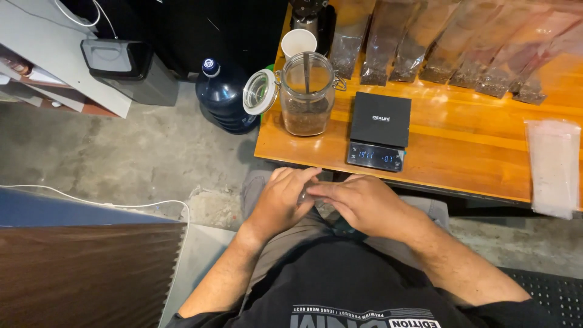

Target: Scooping coffee beans from a glass jar into a small plastic bag on a digital scale using a spoon to reach a precise weight.

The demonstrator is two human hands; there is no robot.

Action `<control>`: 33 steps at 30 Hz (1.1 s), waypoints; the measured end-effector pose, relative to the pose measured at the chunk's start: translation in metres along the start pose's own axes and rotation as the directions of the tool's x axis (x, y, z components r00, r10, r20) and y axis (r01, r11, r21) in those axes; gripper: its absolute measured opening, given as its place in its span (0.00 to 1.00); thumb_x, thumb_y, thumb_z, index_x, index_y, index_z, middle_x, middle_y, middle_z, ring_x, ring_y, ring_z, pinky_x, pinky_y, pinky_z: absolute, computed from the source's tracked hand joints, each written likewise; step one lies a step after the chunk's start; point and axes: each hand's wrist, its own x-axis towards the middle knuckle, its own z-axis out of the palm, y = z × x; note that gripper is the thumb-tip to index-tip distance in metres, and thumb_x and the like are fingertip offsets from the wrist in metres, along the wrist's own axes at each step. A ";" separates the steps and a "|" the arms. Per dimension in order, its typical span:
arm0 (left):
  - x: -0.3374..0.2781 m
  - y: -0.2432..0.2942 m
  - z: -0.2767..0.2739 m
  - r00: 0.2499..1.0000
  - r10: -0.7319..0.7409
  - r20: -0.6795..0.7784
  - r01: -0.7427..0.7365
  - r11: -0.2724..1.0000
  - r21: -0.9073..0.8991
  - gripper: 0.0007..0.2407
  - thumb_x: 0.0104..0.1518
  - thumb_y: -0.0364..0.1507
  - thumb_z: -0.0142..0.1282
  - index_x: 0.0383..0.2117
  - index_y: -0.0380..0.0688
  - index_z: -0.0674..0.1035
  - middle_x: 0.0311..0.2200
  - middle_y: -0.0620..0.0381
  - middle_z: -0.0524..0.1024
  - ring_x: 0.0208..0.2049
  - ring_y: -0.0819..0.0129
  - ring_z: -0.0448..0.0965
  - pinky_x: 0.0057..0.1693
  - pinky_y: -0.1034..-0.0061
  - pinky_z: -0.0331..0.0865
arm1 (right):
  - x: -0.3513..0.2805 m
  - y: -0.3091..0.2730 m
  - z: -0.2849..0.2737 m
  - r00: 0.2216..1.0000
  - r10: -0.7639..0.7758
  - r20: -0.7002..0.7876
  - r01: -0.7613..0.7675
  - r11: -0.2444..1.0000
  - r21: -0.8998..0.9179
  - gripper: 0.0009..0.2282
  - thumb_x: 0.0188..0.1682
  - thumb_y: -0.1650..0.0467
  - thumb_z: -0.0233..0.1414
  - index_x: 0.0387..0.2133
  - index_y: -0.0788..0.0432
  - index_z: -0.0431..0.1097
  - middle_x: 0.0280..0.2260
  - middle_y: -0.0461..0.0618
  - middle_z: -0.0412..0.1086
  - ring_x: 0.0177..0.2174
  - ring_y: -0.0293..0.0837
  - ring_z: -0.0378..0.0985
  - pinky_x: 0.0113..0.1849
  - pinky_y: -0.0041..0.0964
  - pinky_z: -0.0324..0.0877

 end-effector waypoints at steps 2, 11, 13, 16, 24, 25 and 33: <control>0.001 0.000 -0.010 0.998 -0.009 0.060 0.010 1.000 -0.023 0.25 0.46 0.20 0.66 0.55 0.40 0.75 0.36 0.54 0.81 0.39 0.54 0.81 0.54 0.60 0.72 | -0.008 0.022 0.009 0.999 -0.003 0.052 0.006 0.998 -0.063 0.12 0.52 0.76 0.49 0.48 0.61 0.72 0.35 0.61 0.80 0.32 0.66 0.80 0.35 0.57 0.74; -0.016 -0.036 -0.043 0.936 -0.051 0.349 0.026 0.997 0.075 0.22 0.52 0.23 0.63 0.56 0.41 0.75 0.35 0.52 0.81 0.44 0.54 0.81 0.56 0.58 0.69 | -0.020 0.027 -0.014 0.988 0.061 0.139 -0.062 0.998 0.007 0.17 0.53 0.77 0.48 0.56 0.58 0.70 0.41 0.60 0.80 0.34 0.65 0.81 0.40 0.58 0.74; -0.017 -0.039 -0.046 0.930 -0.070 0.362 0.037 0.994 0.099 0.20 0.51 0.24 0.64 0.53 0.43 0.77 0.33 0.55 0.81 0.42 0.57 0.81 0.55 0.60 0.70 | -0.023 0.028 -0.016 0.989 0.073 0.131 -0.077 0.997 0.024 0.16 0.54 0.77 0.48 0.55 0.58 0.71 0.42 0.59 0.80 0.35 0.65 0.81 0.40 0.58 0.74; -0.017 -0.036 -0.049 0.944 -0.094 0.317 0.101 0.995 -0.005 0.12 0.59 0.23 0.57 0.50 0.44 0.79 0.33 0.55 0.80 0.41 0.56 0.81 0.51 0.64 0.72 | -0.018 0.024 -0.018 0.986 0.104 0.132 -0.115 0.990 0.078 0.18 0.53 0.75 0.50 0.57 0.52 0.71 0.42 0.49 0.82 0.34 0.58 0.83 0.41 0.50 0.75; 0.007 -0.010 -0.045 0.898 -0.216 0.383 0.336 0.899 -0.281 0.29 0.53 0.30 0.66 0.63 0.40 0.69 0.47 0.42 0.80 0.53 0.40 0.78 0.61 0.47 0.65 | 0.006 0.015 -0.023 0.992 0.106 0.066 -0.110 0.992 0.056 0.19 0.50 0.74 0.53 0.56 0.54 0.71 0.36 0.47 0.83 0.33 0.54 0.84 0.39 0.47 0.76; 0.009 -0.007 -0.041 0.898 -0.227 0.378 0.342 0.899 -0.275 0.29 0.53 0.30 0.66 0.63 0.40 0.69 0.47 0.42 0.80 0.53 0.40 0.78 0.61 0.47 0.65 | 0.011 0.013 -0.024 0.993 0.097 0.072 -0.101 0.993 0.062 0.19 0.50 0.74 0.53 0.56 0.54 0.71 0.36 0.47 0.83 0.33 0.54 0.84 0.39 0.47 0.76; 0.011 -0.009 -0.009 0.897 -0.345 0.276 0.424 0.847 -0.321 0.22 0.54 0.31 0.66 0.56 0.47 0.74 0.34 0.46 0.82 0.42 0.44 0.83 0.49 0.58 0.75 | 0.019 0.029 -0.029 0.988 0.122 -0.095 -0.114 0.990 0.085 0.13 0.45 0.73 0.60 0.44 0.55 0.79 0.29 0.44 0.82 0.22 0.50 0.81 0.32 0.44 0.75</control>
